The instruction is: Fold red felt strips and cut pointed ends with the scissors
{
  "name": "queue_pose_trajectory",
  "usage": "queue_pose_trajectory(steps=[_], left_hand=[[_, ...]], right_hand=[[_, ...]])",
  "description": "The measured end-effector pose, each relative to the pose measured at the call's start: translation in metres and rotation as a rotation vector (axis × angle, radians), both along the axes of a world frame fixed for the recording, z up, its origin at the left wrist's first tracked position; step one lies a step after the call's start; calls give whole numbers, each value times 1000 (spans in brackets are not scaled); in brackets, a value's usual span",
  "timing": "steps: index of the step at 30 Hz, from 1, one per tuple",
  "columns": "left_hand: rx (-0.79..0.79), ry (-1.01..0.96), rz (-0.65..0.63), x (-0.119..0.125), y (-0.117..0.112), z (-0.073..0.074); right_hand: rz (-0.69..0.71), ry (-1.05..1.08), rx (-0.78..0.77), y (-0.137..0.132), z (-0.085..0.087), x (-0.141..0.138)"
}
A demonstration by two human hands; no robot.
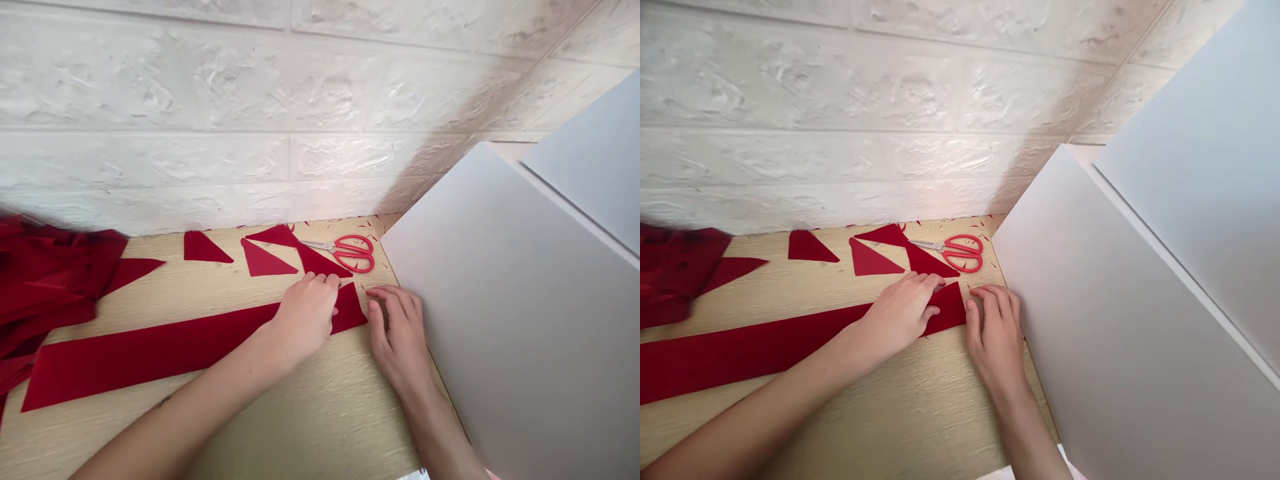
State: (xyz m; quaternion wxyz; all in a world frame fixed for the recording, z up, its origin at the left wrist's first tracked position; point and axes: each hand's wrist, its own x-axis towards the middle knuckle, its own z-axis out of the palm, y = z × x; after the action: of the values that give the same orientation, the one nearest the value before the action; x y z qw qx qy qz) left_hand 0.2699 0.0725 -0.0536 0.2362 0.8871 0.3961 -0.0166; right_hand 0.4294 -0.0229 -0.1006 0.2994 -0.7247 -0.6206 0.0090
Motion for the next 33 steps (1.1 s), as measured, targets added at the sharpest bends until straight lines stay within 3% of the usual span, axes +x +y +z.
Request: queue_pose_trajectory(steps=[6, 11, 20, 33], left_hand=[[-39, -306, 38, -33, 1, -3], [-48, -443, 88, -51, -3, -3], [-107, -474, 167, -46, 0, -1], [-182, -498, 205, -45, 4, -8]], right_hand=[[125, 265, -23, 7, 12, -11], [222, 409, -44, 16, 23, -26], [145, 720, 8, 23, 17, -33], [95, 792, 7, 23, 12, -32]])
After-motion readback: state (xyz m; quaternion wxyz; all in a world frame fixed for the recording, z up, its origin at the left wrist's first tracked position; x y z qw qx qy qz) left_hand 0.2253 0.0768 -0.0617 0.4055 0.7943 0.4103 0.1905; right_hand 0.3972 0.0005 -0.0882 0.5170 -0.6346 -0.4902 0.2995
